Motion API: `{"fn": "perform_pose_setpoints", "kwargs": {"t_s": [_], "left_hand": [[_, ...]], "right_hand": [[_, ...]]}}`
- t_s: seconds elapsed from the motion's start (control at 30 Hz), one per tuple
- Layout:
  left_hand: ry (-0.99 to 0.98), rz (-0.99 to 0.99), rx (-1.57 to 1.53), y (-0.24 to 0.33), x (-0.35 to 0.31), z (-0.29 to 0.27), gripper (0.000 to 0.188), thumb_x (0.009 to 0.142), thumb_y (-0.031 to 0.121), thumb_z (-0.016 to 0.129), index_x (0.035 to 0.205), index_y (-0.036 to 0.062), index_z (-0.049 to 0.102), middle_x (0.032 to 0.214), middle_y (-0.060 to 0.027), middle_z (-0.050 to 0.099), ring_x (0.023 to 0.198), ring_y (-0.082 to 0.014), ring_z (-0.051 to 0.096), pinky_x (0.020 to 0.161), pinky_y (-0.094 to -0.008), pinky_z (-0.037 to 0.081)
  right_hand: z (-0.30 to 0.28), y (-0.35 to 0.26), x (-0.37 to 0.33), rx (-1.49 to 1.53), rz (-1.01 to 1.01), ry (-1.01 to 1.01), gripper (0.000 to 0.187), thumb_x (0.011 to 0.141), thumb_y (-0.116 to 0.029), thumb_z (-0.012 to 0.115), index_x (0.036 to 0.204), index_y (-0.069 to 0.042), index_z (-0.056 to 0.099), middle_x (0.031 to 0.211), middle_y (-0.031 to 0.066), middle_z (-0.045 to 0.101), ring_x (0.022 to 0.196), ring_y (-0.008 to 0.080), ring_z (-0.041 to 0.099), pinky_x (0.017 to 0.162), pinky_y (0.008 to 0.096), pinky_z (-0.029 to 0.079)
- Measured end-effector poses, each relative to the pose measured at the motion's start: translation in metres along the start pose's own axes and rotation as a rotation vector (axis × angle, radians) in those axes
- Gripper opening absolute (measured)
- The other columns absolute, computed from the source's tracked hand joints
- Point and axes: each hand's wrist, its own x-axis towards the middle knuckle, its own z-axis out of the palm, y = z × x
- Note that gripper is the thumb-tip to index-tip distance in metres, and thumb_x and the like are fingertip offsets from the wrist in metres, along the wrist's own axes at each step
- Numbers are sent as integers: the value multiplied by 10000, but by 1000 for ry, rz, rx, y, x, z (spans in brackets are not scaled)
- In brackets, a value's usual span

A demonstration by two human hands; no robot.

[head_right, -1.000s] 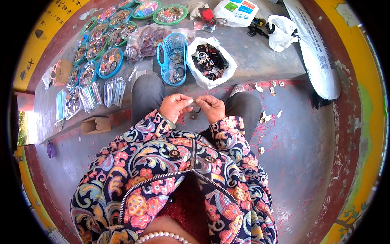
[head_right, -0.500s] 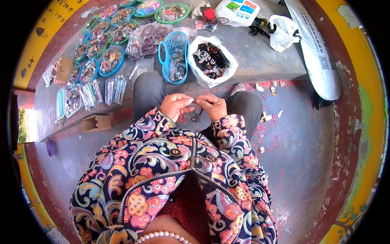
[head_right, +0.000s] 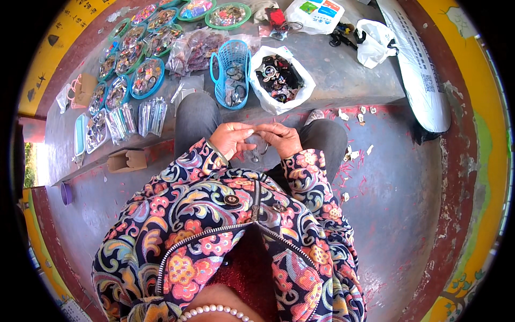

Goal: The person sits on the ground and packs small keychains into clear plastic bags. They pick up a keychain, open a bag, insert the item, and seal it before placing it into a blue basket. The process is repeated for multiple keychains.

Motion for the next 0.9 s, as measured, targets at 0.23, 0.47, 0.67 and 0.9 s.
{"fn": "perform_pose_setpoints", "kwargs": {"t_s": [0.23,0.47,0.67,0.9], "left_hand": [[-88,-1,-63,0,2,-6,225,862,68,492,1055,-41,535,956,-79,573,788,-167,604,696,-289,541],[-40,-22,-32,7,-6,1,225,854,89,524,1057,-6,537,964,-74,585,720,-156,618,640,-254,535],[2,32,25,-1,2,-2,210,831,75,561,999,-50,548,937,-83,576,770,-143,588,658,-261,540],[27,47,1,-1,2,-1,187,833,57,549,984,-53,554,937,-110,596,754,-167,612,638,-267,546]], "right_hand": [[-3,2,-2,24,-3,-33,181,803,1,581,964,-40,652,914,26,619,799,79,535,706,210,436],[1,-2,-1,3,-19,-12,187,809,0,571,977,-39,644,905,16,616,784,71,536,691,200,434],[4,-4,-1,41,40,39,216,798,-16,593,1011,-29,623,889,5,614,765,61,528,677,199,433],[4,-4,-2,22,54,5,189,783,0,603,963,-35,646,867,5,606,725,62,509,642,200,422]]}}
